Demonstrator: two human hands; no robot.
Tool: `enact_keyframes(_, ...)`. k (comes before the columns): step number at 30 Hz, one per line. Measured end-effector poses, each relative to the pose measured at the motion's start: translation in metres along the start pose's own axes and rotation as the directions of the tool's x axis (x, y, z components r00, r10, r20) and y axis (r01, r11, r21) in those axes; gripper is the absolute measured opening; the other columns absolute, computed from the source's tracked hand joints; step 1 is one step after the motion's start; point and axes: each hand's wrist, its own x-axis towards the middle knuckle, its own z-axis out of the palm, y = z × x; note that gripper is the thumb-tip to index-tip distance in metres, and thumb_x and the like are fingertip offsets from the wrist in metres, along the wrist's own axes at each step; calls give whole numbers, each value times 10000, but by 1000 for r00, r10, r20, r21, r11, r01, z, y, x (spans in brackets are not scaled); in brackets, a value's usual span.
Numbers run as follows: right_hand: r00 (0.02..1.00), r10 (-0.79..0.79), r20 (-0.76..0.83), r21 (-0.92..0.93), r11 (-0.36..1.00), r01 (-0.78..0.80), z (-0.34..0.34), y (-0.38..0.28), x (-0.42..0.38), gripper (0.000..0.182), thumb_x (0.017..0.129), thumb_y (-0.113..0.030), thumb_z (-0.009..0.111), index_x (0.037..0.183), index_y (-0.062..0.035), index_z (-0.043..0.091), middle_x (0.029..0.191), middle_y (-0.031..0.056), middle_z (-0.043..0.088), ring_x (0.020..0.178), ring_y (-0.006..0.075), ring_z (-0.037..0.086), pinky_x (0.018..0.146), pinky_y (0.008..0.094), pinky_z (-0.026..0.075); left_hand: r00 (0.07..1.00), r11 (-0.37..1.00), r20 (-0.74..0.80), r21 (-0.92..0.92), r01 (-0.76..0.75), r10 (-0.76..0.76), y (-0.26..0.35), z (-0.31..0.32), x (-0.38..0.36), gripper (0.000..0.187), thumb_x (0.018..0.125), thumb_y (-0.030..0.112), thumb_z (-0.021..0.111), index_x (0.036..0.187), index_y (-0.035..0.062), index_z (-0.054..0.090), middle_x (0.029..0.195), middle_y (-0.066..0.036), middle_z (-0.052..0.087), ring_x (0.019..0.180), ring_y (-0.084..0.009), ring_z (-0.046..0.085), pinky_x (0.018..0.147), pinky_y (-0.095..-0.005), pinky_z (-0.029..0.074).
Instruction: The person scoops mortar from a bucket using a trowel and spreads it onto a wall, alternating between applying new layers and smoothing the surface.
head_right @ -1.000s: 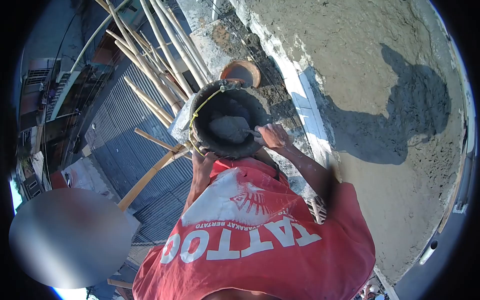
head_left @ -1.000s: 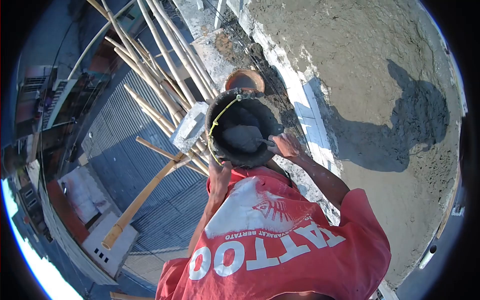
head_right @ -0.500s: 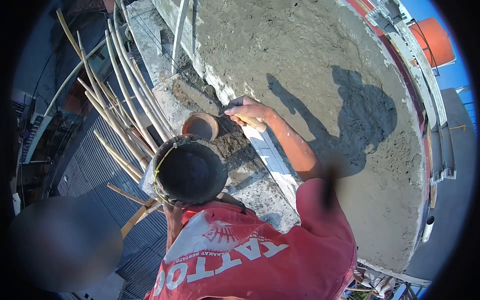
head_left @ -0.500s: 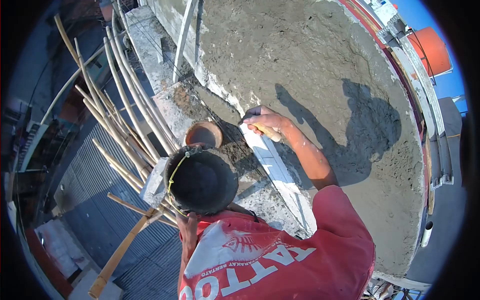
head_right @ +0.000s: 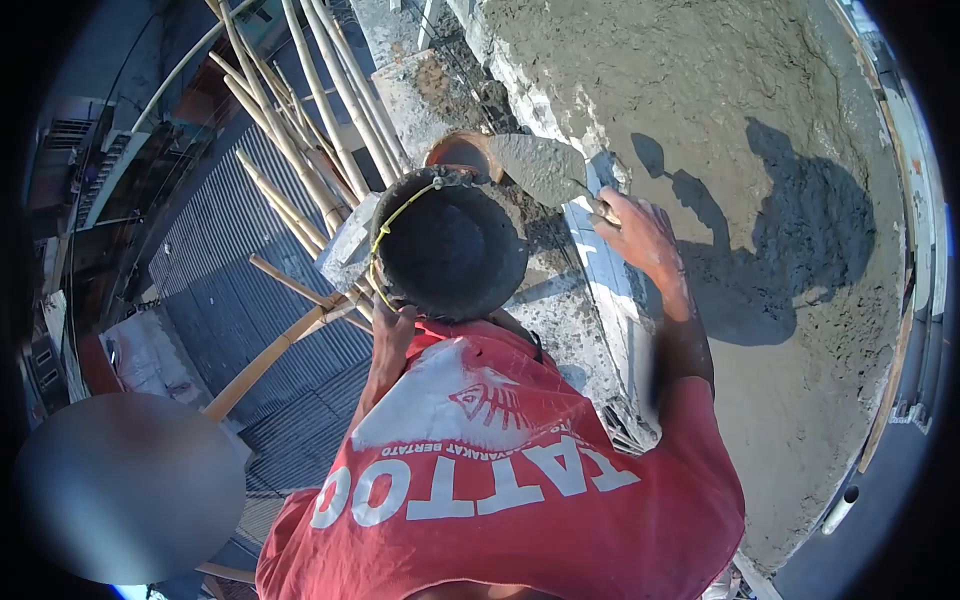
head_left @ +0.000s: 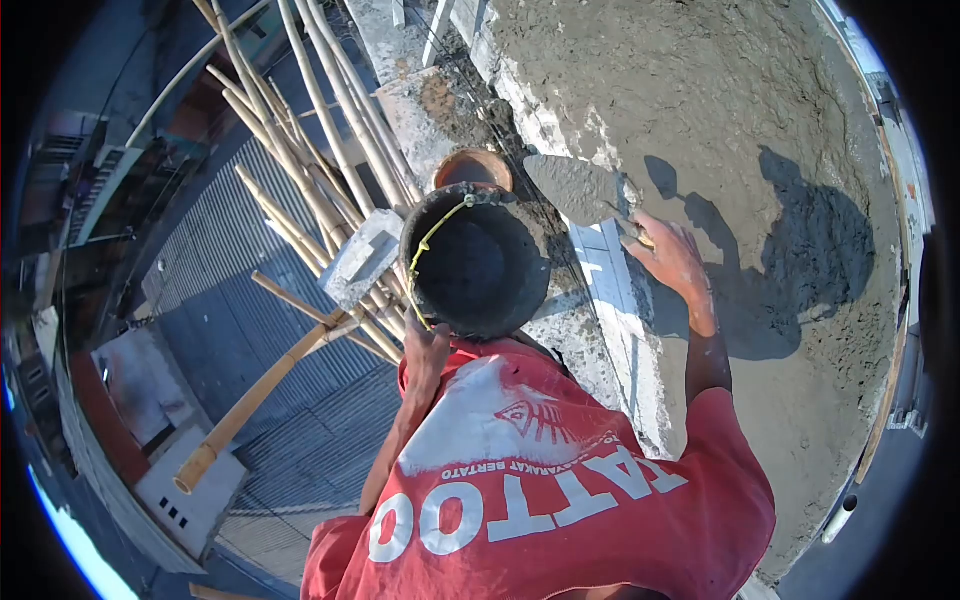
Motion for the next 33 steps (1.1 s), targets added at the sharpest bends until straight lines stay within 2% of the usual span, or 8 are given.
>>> enact_keyframes(3, 975, -102, 199, -181, 974, 139, 102, -35, -8, 353, 800, -221, 580, 1121, -81, 529, 987, 172, 615, 866, 319, 606, 705, 396, 458, 998, 999, 48, -10, -40, 41, -6, 1, 0, 564, 712, 61, 508, 1249, -48, 375, 1029, -248, 578, 954, -350, 575, 824, -377, 450)
enact_keyframes(8, 924, -360, -132, -569, 791, 226, 244, -40, 15, 269, 813, -179, 510, 1025, -16, 533, 856, 106, 603, 798, 250, 614, 665, 369, 468, 996, 1000, 94, 22, -9, 7, 6, 3, -8, 560, 714, 51, 507, 1250, -41, 374, 1049, -241, 569, 977, -340, 567, 849, -372, 441)
enact_keyframes(13, 851, -345, 397, -63, 914, 400, 234, -57, -1, 311, 776, -275, 613, 1011, -73, 580, 836, 147, 614, 768, 310, 625, 661, 427, 504, 997, 987, 42, 149, 57, -63, 8, 5, -18, 615, 721, 99, 555, 1271, -43, 321, 899, -281, 596, 837, -410, 597, 743, -444, 473)
enact_keyframes(14, 810, -346, 473, -27, 913, 406, 227, -68, 4, 329, 767, -297, 635, 999, -68, 590, 858, 162, 630, 794, 329, 626, 684, 436, 503, 993, 977, -7, 175, -119, 122, -8, 11, -15, 652, 721, 114, 566, 1282, -60, 284, 796, -298, 595, 742, -447, 592, 684, -482, 471)
enact_keyframes(17, 826, -152, 542, 135, 986, 94, 197, -81, 9, 345, 732, -308, 648, 972, -66, 596, 814, 183, 632, 803, 379, 604, 694, 465, 469, 999, 984, -33, 176, -11, 17, -9, 13, -19, 670, 727, 135, 573, 1278, -70, 251, 800, -317, 587, 747, -470, 582, 690, -510, 465)
enact_keyframes(25, 955, -126, 269, 105, 989, 101, 176, -56, -27, 331, 763, -366, 597, 873, -54, 582, 780, 194, 623, 780, 407, 587, 661, 485, 440, 996, 996, -69, 63, 65, -61, 2, 7, -17, 560, 728, 127, 576, 1192, -21, 299, 821, -311, 589, 780, -469, 579, 682, -502, 459)
enact_keyframes(28, 942, -9, 334, 41, 999, -5, 150, -64, -30, 279, 770, -348, 584, 816, -74, 565, 742, 196, 602, 748, 402, 582, 627, 484, 431, 994, 994, -37, -8, 106, -106, 8, 2, -15, 508, 726, 76, 576, 1182, -29, 376, 812, -211, 605, 739, -302, 607, 665, -368, 482)
enact_keyframes(33, 918, -145, 369, 354, 935, 6, 57, -63, -27, 264, 736, -287, 672, 810, -43, 602, 663, 119, 602, 601, 262, 594, 559, 353, 437, 974, 908, -59, -354, -226, 220, -39, 7, 7, 464, 717, 31, 512, 1169, -37, 432, 946, -85, 601, 800, -166, 590, 690, -256, 485)
